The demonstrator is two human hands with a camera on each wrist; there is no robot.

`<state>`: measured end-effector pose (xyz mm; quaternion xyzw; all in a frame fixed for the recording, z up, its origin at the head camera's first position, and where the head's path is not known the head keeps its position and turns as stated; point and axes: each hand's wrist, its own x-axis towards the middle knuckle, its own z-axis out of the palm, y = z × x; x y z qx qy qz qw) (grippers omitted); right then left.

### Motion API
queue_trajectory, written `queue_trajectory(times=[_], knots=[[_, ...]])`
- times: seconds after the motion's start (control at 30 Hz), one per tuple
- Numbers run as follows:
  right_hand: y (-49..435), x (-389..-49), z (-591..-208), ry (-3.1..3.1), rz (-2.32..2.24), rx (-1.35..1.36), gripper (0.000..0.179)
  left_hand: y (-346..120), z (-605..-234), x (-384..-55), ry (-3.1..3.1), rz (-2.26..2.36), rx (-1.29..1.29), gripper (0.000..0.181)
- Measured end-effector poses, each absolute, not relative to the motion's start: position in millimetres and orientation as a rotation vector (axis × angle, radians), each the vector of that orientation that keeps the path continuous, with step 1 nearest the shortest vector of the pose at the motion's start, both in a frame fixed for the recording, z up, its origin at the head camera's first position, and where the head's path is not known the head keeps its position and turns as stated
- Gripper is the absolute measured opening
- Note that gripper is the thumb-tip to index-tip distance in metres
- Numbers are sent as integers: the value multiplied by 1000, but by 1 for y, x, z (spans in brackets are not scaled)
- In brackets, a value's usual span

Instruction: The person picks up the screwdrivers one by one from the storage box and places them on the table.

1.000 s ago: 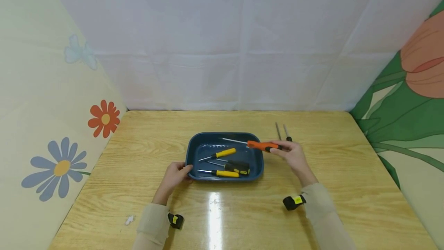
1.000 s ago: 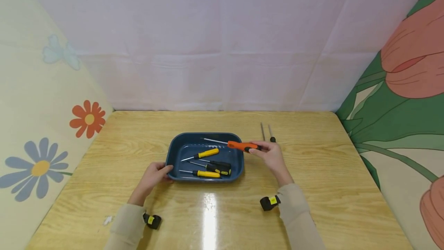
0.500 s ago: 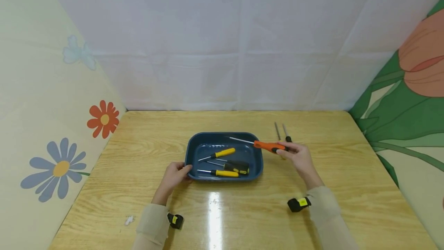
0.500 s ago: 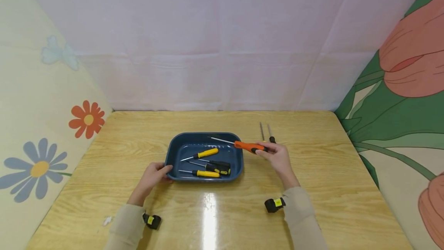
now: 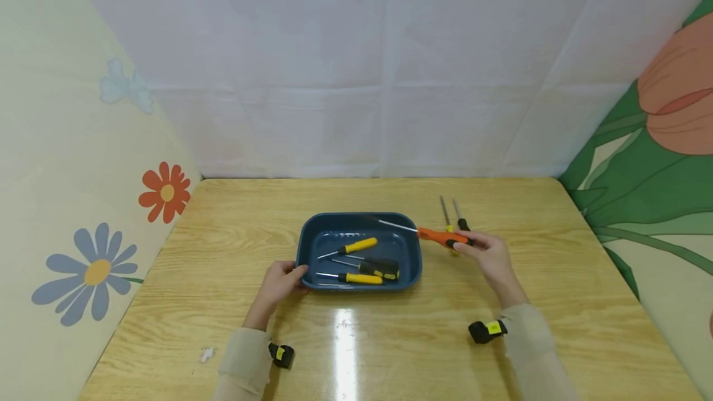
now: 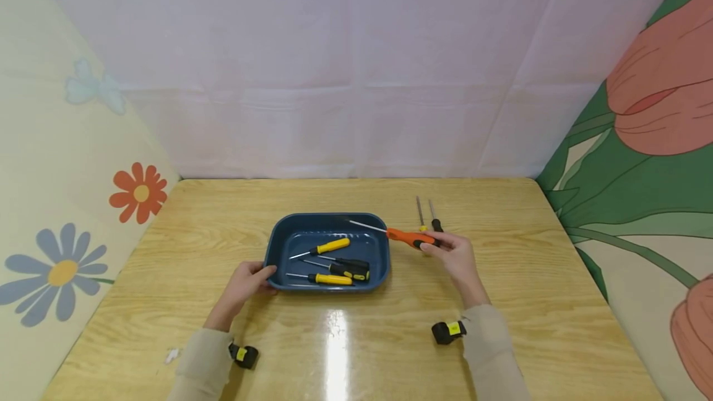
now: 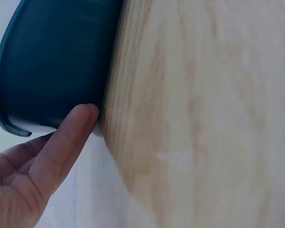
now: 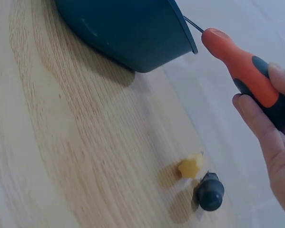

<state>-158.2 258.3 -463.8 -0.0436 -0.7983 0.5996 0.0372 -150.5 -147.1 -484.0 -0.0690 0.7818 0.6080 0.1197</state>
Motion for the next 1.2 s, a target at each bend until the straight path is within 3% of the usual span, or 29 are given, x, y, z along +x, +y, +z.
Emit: queue_trajectory(times=[0.63,0.93,1.2], knots=[[281,-146,-467,-2385,1876,-244,47,-148,-483,-150,2286,1777,-212,24],[294,-142,-470,-2245,1905,-276,20,-147,-484,-149,2298,1776,-203,23],[303,-143,-477,-2156,1935,-323,22,-147,-483,-149,2303,1766,-201,23]])
